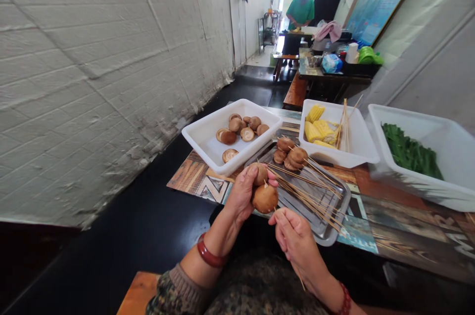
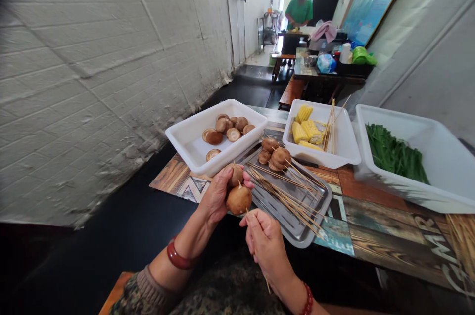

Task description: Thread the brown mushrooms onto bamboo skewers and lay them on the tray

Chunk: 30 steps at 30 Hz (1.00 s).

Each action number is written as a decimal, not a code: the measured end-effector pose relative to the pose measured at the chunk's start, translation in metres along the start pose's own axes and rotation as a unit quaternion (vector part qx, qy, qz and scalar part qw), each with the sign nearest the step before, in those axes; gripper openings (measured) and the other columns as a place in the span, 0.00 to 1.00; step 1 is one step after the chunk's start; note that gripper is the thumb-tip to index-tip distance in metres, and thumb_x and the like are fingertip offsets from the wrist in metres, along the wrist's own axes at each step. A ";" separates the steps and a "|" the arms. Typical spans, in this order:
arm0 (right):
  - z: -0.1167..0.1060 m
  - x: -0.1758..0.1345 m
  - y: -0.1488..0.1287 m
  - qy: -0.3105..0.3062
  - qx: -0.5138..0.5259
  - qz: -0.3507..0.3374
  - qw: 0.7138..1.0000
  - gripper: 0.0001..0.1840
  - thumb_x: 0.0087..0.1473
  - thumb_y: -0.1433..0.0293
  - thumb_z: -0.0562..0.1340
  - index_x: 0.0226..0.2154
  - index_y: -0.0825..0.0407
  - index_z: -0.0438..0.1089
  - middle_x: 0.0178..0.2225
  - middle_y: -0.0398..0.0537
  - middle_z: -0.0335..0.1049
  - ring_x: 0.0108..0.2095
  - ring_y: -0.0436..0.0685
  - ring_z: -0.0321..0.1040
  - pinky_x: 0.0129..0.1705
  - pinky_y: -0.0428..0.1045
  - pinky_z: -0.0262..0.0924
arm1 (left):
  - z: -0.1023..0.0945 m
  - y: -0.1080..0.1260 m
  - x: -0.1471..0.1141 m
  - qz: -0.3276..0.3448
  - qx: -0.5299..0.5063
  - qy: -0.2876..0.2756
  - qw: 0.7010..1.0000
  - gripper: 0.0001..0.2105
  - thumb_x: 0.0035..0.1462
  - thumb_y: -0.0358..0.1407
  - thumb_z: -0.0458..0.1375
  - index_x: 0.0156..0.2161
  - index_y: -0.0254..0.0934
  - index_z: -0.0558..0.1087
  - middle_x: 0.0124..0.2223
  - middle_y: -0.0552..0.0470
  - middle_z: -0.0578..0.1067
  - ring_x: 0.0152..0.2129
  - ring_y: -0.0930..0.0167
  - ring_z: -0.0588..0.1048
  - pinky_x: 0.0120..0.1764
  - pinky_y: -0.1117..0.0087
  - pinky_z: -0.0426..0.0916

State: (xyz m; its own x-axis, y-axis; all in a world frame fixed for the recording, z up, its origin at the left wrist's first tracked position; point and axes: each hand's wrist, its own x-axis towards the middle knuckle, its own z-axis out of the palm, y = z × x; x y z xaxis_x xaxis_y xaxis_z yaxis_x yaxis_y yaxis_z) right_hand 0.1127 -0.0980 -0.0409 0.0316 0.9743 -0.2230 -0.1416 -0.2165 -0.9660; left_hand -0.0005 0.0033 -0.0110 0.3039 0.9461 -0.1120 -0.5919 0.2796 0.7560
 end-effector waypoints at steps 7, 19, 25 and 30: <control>-0.004 -0.001 -0.001 -0.010 0.005 0.005 1.000 0.26 0.58 0.46 0.58 0.28 0.53 0.67 0.11 0.31 0.52 0.11 0.42 0.42 0.13 0.40 0.36 | -0.001 0.005 0.000 -0.020 -0.032 -0.026 0.999 0.20 0.55 0.46 0.63 0.46 0.32 0.71 0.40 0.42 0.80 0.32 0.65 0.79 0.37 0.64 0.75; -0.010 0.000 0.005 0.002 0.000 0.004 1.000 0.26 0.58 0.46 0.57 0.30 0.54 0.68 0.12 0.31 0.54 0.11 0.42 0.44 0.13 0.40 0.38 | -0.010 -0.019 -0.012 -0.113 -0.069 -0.018 0.991 0.18 0.49 0.41 0.69 0.42 0.31 0.74 0.42 0.40 0.80 0.35 0.63 0.80 0.40 0.64 0.76; -0.010 0.001 0.008 0.020 -0.017 0.001 1.000 0.28 0.58 0.45 0.56 0.30 0.54 0.67 0.11 0.32 0.54 0.10 0.42 0.44 0.13 0.40 0.38 | -0.006 -0.026 -0.017 -0.107 -0.033 0.001 0.994 0.17 0.45 0.38 0.72 0.38 0.31 0.75 0.35 0.45 0.81 0.31 0.65 0.80 0.38 0.66 0.76; -0.010 0.001 0.008 0.023 -0.013 0.006 1.000 0.27 0.58 0.45 0.56 0.29 0.54 0.67 0.11 0.31 0.54 0.10 0.42 0.44 0.13 0.40 0.38 | -0.005 -0.027 -0.019 -0.108 -0.009 0.007 0.994 0.19 0.43 0.38 0.72 0.39 0.31 0.75 0.34 0.47 0.81 0.29 0.66 0.80 0.36 0.69 0.74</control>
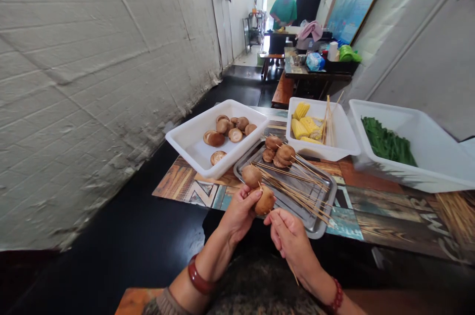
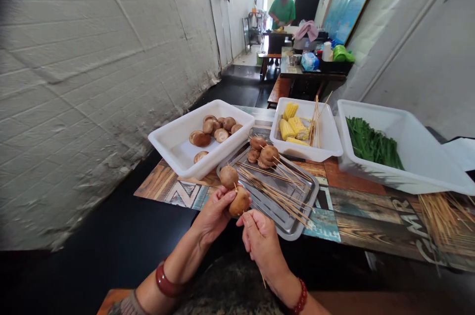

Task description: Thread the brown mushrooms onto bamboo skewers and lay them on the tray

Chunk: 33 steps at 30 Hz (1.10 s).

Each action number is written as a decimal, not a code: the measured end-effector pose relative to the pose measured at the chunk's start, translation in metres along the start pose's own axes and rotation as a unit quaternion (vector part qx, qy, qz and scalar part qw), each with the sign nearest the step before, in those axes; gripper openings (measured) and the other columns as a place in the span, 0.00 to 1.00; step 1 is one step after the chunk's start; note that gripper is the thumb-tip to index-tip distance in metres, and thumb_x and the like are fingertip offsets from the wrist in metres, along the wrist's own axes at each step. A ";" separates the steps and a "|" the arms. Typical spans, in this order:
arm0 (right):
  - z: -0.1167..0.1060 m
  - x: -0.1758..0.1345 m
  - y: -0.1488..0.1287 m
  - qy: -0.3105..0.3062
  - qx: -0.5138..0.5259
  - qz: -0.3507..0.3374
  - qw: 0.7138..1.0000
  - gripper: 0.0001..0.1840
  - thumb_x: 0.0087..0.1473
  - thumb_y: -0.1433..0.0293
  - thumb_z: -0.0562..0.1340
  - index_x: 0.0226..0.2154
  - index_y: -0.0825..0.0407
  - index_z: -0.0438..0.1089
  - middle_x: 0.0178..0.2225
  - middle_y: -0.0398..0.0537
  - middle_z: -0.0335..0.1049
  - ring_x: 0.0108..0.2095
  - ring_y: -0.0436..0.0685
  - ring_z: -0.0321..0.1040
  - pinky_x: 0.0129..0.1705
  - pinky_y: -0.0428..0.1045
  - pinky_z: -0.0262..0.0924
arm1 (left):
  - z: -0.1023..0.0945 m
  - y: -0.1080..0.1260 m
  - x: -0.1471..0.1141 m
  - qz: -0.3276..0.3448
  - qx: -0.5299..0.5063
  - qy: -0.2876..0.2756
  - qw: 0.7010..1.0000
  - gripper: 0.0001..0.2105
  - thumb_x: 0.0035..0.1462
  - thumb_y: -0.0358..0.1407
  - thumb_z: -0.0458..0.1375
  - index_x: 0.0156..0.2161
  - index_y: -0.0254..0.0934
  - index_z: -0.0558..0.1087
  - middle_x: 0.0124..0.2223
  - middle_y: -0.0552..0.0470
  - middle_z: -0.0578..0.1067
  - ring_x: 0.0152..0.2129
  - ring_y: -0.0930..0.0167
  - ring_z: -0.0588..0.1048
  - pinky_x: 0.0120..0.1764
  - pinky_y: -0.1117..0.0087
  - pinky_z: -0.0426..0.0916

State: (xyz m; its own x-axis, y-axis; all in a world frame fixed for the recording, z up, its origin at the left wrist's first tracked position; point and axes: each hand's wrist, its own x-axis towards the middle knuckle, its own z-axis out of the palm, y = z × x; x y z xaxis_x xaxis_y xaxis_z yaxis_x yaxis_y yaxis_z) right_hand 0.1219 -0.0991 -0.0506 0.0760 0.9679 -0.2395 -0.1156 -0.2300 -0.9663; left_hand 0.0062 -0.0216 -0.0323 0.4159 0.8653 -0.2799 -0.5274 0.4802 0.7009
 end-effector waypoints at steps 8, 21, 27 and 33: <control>-0.003 -0.002 -0.002 -0.036 0.073 0.020 0.996 0.26 0.56 0.46 0.60 0.30 0.53 0.68 0.11 0.31 0.53 0.11 0.42 0.42 0.13 0.40 0.36 | -0.008 0.011 0.008 0.008 -0.022 -0.026 0.999 0.24 0.51 0.50 0.65 0.45 0.31 0.74 0.46 0.37 0.79 0.40 0.60 0.79 0.42 0.62 0.74; -0.008 -0.009 0.003 -0.077 -0.033 0.032 0.996 0.28 0.59 0.45 0.55 0.33 0.54 0.70 0.12 0.32 0.56 0.11 0.43 0.45 0.14 0.41 0.40 | -0.004 0.020 0.021 0.093 -0.005 0.036 0.995 0.21 0.54 0.50 0.62 0.42 0.33 0.71 0.32 0.48 0.79 0.25 0.69 0.78 0.32 0.68 0.74; -0.008 -0.011 0.008 -0.066 -0.043 0.016 0.997 0.27 0.61 0.46 0.53 0.32 0.53 0.69 0.11 0.31 0.53 0.11 0.43 0.44 0.14 0.41 0.39 | -0.003 0.022 0.018 0.090 -0.003 0.042 0.995 0.21 0.52 0.51 0.64 0.41 0.34 0.71 0.32 0.51 0.77 0.25 0.69 0.78 0.31 0.69 0.73; -0.007 -0.011 0.008 -0.047 -0.027 0.013 0.998 0.26 0.61 0.47 0.54 0.32 0.53 0.68 0.12 0.31 0.53 0.11 0.43 0.43 0.13 0.40 0.38 | -0.009 0.025 0.011 0.056 -0.027 -0.040 0.997 0.22 0.45 0.38 0.71 0.45 0.31 0.73 0.43 0.43 0.79 0.38 0.65 0.79 0.42 0.67 0.73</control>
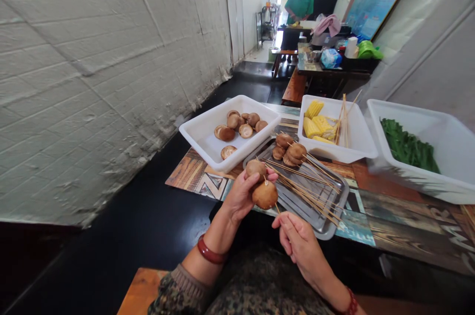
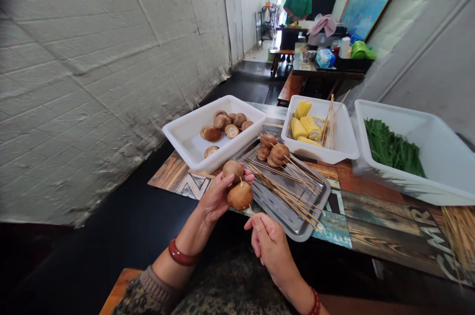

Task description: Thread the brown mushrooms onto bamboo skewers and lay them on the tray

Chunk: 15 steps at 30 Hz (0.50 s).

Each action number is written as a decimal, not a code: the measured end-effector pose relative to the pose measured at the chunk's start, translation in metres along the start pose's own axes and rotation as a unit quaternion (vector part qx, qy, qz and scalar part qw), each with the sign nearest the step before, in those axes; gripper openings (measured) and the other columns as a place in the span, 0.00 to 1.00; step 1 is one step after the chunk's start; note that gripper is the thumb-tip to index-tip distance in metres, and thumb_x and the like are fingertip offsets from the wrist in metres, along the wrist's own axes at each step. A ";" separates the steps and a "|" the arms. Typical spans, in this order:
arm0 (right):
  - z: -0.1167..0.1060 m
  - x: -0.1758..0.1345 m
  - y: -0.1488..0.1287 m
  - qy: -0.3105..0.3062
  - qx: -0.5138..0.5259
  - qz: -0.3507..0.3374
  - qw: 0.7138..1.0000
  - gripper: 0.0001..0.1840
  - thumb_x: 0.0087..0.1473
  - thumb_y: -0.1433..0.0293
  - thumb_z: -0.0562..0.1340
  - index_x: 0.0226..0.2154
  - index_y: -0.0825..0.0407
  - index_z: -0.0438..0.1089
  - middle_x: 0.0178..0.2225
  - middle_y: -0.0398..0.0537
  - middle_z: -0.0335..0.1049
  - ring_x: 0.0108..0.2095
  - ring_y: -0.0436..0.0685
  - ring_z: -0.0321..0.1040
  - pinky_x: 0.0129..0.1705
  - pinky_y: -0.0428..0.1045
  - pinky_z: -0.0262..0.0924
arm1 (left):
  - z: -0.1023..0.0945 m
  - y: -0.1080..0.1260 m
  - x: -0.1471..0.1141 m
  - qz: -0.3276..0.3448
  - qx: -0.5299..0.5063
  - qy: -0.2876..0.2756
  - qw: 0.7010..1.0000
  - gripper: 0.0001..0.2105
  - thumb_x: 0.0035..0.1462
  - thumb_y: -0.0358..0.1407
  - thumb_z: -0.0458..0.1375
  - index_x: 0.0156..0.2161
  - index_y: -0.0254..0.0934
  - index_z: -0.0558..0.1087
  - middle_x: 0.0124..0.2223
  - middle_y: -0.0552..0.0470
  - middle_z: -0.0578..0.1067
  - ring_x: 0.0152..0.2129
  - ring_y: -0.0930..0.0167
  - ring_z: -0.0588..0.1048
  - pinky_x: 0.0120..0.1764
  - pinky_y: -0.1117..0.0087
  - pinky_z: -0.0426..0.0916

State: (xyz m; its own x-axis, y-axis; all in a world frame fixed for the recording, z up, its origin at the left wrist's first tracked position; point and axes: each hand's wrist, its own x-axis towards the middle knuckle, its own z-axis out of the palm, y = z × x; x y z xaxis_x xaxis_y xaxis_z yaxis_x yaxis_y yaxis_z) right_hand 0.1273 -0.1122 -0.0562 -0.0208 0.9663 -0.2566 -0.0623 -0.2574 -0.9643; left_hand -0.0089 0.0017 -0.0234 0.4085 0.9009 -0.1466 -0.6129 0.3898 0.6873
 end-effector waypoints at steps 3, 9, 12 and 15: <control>0.001 -0.001 -0.001 -0.004 -0.003 -0.002 1.000 0.27 0.61 0.47 0.54 0.32 0.53 0.68 0.12 0.31 0.54 0.11 0.43 0.44 0.13 0.40 0.38 | 0.000 -0.003 -0.001 0.008 0.011 0.020 1.000 0.20 0.47 0.37 0.70 0.43 0.30 0.73 0.43 0.42 0.79 0.38 0.65 0.79 0.41 0.67 0.74; 0.003 -0.002 -0.002 -0.006 -0.013 0.001 1.000 0.27 0.62 0.47 0.53 0.32 0.53 0.68 0.11 0.31 0.54 0.11 0.43 0.44 0.13 0.40 0.38 | 0.004 -0.007 -0.002 0.062 0.035 0.045 0.996 0.21 0.50 0.39 0.68 0.48 0.35 0.70 0.45 0.43 0.79 0.36 0.64 0.80 0.35 0.69 0.74; 0.002 -0.002 -0.003 0.001 -0.008 0.001 1.000 0.27 0.61 0.46 0.53 0.32 0.53 0.67 0.12 0.31 0.54 0.11 0.44 0.44 0.13 0.40 0.38 | 0.004 -0.006 -0.004 0.062 0.039 0.034 0.997 0.22 0.49 0.37 0.69 0.49 0.36 0.70 0.53 0.41 0.75 0.42 0.62 0.79 0.39 0.67 0.74; 0.002 -0.002 -0.004 0.013 -0.009 -0.004 1.000 0.27 0.61 0.46 0.54 0.32 0.53 0.68 0.12 0.32 0.53 0.11 0.44 0.44 0.13 0.40 0.39 | 0.002 -0.007 -0.005 0.030 0.022 0.017 0.999 0.21 0.47 0.33 0.70 0.47 0.34 0.72 0.54 0.41 0.75 0.46 0.59 0.77 0.44 0.66 0.73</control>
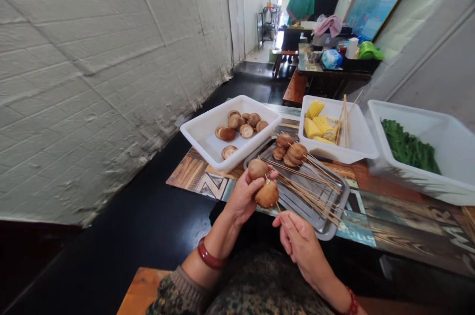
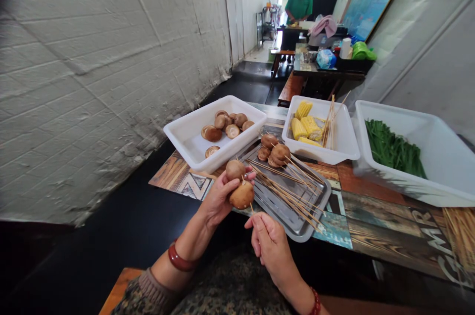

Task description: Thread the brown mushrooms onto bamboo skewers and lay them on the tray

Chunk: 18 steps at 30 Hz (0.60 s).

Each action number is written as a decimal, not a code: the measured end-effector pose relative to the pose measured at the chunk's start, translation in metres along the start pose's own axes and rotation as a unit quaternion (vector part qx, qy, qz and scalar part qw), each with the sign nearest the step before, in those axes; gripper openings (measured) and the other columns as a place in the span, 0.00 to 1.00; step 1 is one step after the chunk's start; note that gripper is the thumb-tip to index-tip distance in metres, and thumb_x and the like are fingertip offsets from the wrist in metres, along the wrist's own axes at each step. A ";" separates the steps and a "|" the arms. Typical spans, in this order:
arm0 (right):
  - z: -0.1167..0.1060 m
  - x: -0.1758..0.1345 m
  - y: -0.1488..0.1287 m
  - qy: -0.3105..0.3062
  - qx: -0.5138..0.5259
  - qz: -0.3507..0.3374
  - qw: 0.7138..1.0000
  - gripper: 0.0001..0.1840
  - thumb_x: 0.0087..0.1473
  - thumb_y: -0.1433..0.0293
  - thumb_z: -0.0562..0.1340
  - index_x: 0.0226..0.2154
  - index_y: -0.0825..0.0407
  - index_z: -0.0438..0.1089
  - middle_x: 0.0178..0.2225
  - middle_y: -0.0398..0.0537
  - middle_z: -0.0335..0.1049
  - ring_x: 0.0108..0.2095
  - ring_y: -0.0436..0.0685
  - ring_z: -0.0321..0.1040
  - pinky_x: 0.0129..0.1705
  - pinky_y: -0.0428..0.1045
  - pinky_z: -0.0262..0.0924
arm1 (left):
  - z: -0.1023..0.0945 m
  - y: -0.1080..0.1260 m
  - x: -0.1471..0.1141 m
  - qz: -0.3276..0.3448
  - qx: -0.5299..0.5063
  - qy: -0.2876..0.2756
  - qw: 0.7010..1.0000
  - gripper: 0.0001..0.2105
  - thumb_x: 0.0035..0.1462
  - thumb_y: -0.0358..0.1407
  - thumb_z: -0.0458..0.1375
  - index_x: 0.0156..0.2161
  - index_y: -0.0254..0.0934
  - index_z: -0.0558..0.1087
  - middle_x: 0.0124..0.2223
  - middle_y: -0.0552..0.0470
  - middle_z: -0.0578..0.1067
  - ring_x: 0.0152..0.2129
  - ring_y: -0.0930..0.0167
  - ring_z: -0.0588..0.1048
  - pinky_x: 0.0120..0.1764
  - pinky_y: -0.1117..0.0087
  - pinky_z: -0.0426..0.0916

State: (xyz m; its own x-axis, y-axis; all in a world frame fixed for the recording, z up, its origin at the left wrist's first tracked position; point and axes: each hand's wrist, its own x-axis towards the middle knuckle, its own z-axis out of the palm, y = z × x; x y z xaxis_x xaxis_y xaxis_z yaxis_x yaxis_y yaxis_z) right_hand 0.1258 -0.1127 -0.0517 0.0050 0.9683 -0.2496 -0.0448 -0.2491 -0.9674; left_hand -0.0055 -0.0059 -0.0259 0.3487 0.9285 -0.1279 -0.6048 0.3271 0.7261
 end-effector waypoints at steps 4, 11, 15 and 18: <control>0.000 0.001 0.001 0.006 -0.013 -0.015 1.000 0.27 0.62 0.47 0.53 0.32 0.53 0.68 0.12 0.32 0.54 0.11 0.44 0.45 0.13 0.41 0.40 | -0.002 -0.005 -0.001 -0.048 -0.023 0.008 0.999 0.17 0.48 0.34 0.68 0.44 0.31 0.74 0.45 0.40 0.79 0.39 0.61 0.79 0.43 0.63 0.72; 0.000 0.003 0.003 0.010 -0.036 -0.011 0.999 0.28 0.61 0.46 0.52 0.31 0.53 0.68 0.12 0.32 0.54 0.10 0.44 0.45 0.13 0.40 0.41 | -0.002 -0.008 -0.001 -0.044 0.018 0.012 0.999 0.14 0.45 0.34 0.69 0.37 0.28 0.78 0.37 0.42 0.81 0.33 0.66 0.79 0.40 0.69 0.71; 0.002 0.004 0.004 0.012 -0.029 -0.006 1.000 0.28 0.61 0.45 0.52 0.31 0.53 0.68 0.12 0.32 0.55 0.10 0.44 0.45 0.13 0.40 0.41 | -0.001 -0.009 -0.004 -0.048 0.054 0.002 0.997 0.14 0.46 0.36 0.70 0.37 0.29 0.77 0.36 0.42 0.81 0.32 0.67 0.79 0.37 0.70 0.71; 0.001 0.006 0.004 0.011 -0.017 -0.006 1.000 0.28 0.61 0.45 0.53 0.32 0.53 0.68 0.12 0.32 0.55 0.10 0.43 0.45 0.13 0.40 0.41 | 0.001 -0.010 -0.008 -0.051 0.049 -0.004 0.997 0.15 0.45 0.36 0.70 0.37 0.31 0.75 0.37 0.42 0.81 0.33 0.65 0.79 0.37 0.69 0.72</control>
State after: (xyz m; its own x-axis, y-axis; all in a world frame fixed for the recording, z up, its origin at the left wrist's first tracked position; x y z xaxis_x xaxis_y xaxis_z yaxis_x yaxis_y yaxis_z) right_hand 0.1246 -0.1078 -0.0571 0.0279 0.9707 -0.2387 -0.0106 -0.2385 -0.9711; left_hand -0.0009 -0.0168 -0.0314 0.4112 0.8897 -0.1987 -0.4929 0.4003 0.7726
